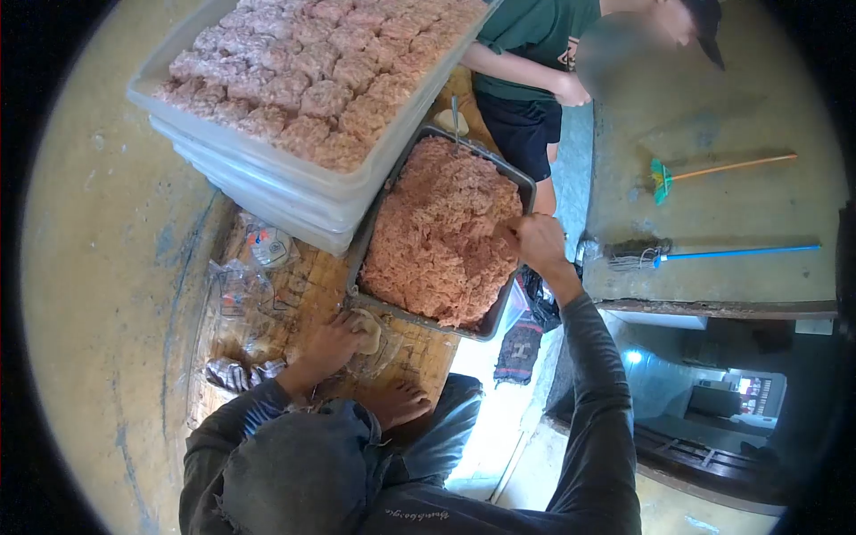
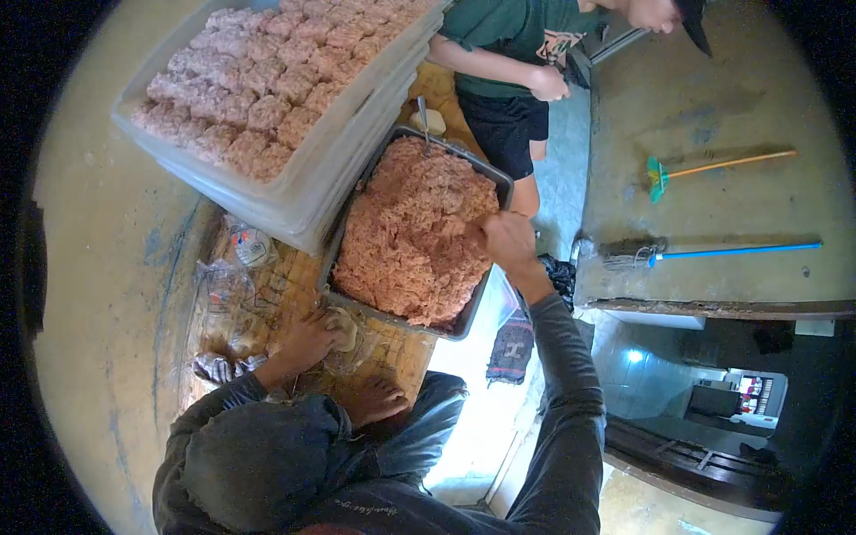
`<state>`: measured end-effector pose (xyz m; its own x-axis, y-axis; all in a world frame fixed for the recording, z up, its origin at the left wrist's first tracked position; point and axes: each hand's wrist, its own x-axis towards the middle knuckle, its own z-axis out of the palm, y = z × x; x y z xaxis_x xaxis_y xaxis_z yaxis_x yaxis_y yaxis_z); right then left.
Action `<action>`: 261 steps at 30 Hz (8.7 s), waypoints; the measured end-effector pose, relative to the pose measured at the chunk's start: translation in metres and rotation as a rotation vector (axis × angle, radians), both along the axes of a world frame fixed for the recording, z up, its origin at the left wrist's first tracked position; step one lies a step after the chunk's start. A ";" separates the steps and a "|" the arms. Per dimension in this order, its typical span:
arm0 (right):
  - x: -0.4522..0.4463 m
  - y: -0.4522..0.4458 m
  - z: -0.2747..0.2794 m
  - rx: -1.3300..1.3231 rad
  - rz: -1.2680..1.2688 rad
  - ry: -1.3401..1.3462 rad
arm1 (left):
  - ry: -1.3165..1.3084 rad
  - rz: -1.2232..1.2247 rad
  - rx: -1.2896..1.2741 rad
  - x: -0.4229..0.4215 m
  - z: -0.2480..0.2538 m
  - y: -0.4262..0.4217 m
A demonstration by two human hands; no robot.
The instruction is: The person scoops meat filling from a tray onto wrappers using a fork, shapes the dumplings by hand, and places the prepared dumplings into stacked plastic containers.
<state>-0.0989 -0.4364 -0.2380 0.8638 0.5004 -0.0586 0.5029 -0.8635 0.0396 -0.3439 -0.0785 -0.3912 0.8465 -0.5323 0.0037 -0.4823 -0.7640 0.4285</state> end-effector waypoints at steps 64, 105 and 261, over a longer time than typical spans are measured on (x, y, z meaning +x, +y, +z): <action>-0.187 0.088 0.043 1.020 -0.327 0.545 | 1.278 0.528 -1.604 0.062 0.130 -0.026; -0.211 0.086 0.053 0.896 -0.310 0.144 | 1.151 0.396 -2.217 0.061 0.133 -0.081; -0.229 0.090 0.060 0.957 -0.288 0.018 | 1.048 -0.337 -1.311 0.105 0.175 -0.024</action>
<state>-0.3279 -0.3459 -0.1781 0.9624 0.1156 0.2459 0.2636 -0.6168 -0.7417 -0.2387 -0.1028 -0.2159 0.6307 -0.7683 0.1088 0.3384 0.3985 0.8524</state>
